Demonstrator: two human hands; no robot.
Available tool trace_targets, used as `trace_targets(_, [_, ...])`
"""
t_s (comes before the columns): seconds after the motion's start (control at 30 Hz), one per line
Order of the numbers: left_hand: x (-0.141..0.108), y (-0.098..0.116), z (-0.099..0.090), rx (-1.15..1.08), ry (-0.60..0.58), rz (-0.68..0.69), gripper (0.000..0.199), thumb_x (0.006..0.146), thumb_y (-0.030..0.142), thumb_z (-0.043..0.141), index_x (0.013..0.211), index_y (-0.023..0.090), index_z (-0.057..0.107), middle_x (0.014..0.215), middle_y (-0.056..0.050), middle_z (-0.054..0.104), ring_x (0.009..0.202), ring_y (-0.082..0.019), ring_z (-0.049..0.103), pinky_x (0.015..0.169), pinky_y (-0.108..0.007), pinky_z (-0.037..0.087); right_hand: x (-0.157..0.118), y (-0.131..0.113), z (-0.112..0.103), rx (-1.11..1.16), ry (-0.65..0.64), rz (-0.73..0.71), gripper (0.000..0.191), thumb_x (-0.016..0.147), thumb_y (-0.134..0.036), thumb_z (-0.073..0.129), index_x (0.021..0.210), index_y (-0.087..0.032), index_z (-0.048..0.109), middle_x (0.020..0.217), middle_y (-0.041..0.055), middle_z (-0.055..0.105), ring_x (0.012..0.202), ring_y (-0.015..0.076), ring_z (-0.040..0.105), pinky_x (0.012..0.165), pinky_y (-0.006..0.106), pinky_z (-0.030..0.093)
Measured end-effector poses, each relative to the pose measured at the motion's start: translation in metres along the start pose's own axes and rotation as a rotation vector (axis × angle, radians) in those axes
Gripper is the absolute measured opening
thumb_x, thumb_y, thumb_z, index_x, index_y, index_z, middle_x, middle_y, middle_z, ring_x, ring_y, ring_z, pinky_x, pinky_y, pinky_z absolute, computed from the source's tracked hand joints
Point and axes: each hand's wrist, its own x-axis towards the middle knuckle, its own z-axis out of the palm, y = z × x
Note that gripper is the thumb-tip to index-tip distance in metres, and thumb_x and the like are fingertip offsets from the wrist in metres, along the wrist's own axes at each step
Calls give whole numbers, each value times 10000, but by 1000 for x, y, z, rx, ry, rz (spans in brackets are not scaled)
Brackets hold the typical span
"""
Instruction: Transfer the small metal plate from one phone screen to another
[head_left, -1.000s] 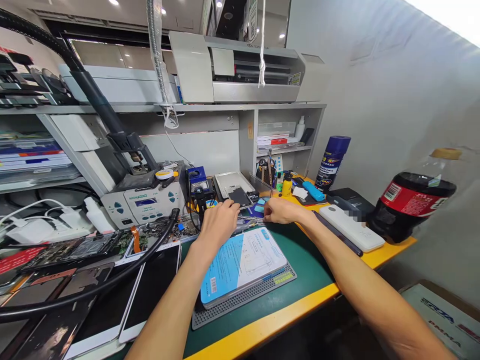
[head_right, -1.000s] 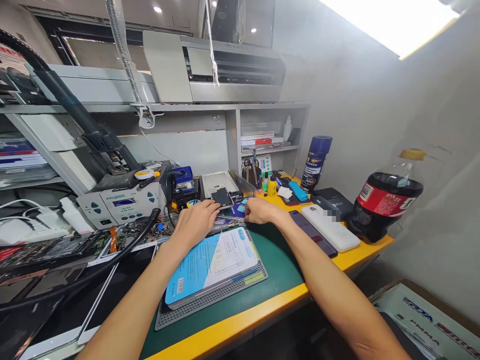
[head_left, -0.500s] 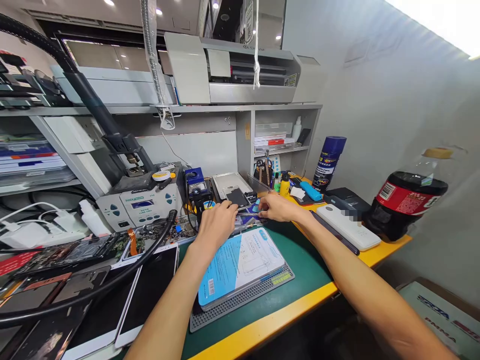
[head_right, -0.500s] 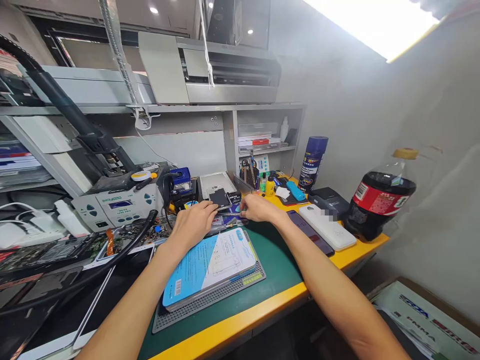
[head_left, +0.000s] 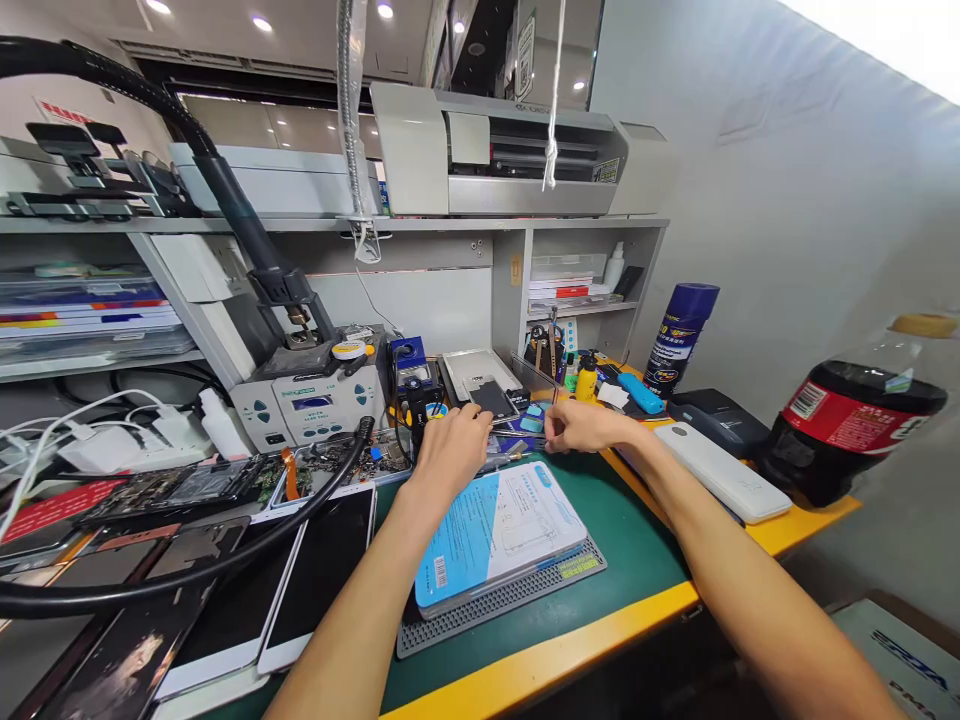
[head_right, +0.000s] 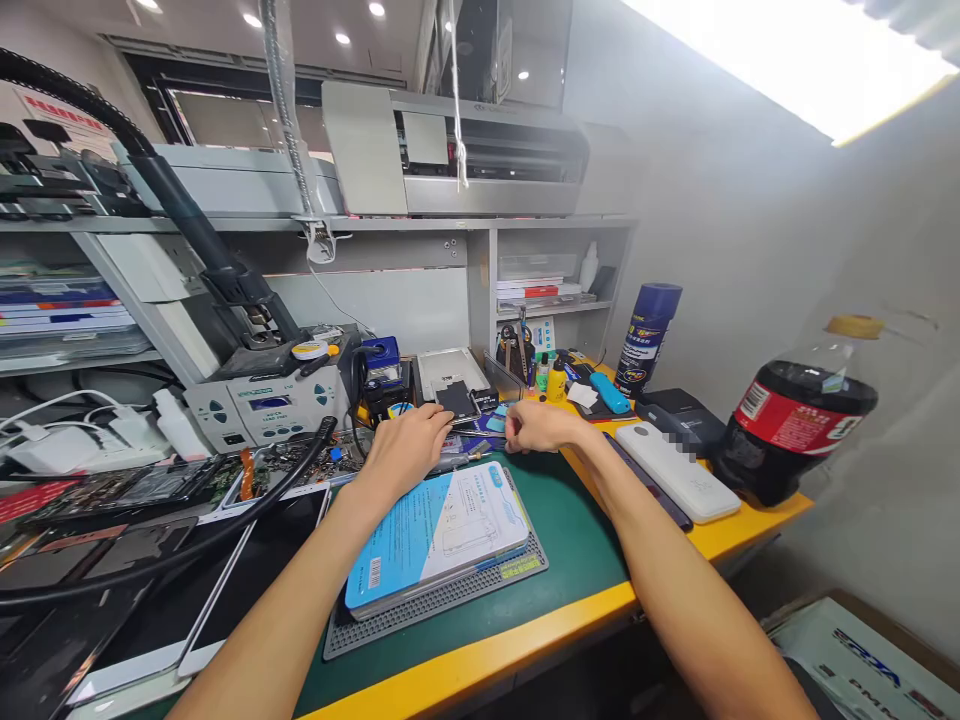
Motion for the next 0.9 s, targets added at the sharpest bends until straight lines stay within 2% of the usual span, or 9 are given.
trace_targets(0.1, [0,0,1,1,-3,4,279,982,312,613,1222,171,638,1196,-89,672,998,-215,679,840,-414,594,-4,1,-10,67,144,-15,235,1001,-317,617,1153,-141,653,1012,51,709,802,159,698,700,323,603])
trace_targets(0.2, [1,-1,1,2,-7,11,273,979,312,618,1210,168,641,1186,-87,674,998,-215,679,841,-415,594,3,-7,-20,70,314,-36,264,1013,-343,593,1173,-141,648,1027,54,710,830,173,702,732,342,602])
trace_targets(0.3, [1,-1,2,6,-11,18,265,975,312,625,1192,162,646,1166,-83,678,991,-215,679,841,-418,592,25,-23,-28,6,434,-60,291,1003,-390,600,1117,-134,677,1010,44,719,867,200,708,779,375,594])
trace_targets(0.4, [1,-1,2,11,-10,22,265,974,312,626,1190,161,645,1168,-83,676,992,-215,678,841,-416,592,53,-41,-31,-96,494,-101,283,997,-384,609,1128,-145,686,1110,65,717,976,226,699,870,421,576])
trace_targets(0.57, [0,-1,1,14,-14,26,247,974,314,626,1165,159,652,1153,-80,678,986,-211,677,835,-409,591,78,-62,-24,-312,455,-179,308,985,-366,630,1215,-162,658,1255,102,668,1092,250,665,941,466,547])
trace_targets(0.73, [0,-1,2,4,-19,18,250,973,319,626,1164,159,651,1150,-80,678,990,-214,675,840,-414,588,84,-70,-17,-527,353,-235,281,982,-333,639,1191,-147,664,1242,113,667,1093,247,662,941,462,549])
trace_targets(0.9, [1,-1,1,-9,-18,15,257,972,320,628,1169,158,650,1159,-82,676,1001,-218,674,846,-419,587,88,-77,-20,-676,272,-253,278,976,-318,649,1187,-137,664,1235,116,669,1090,248,664,935,460,554])
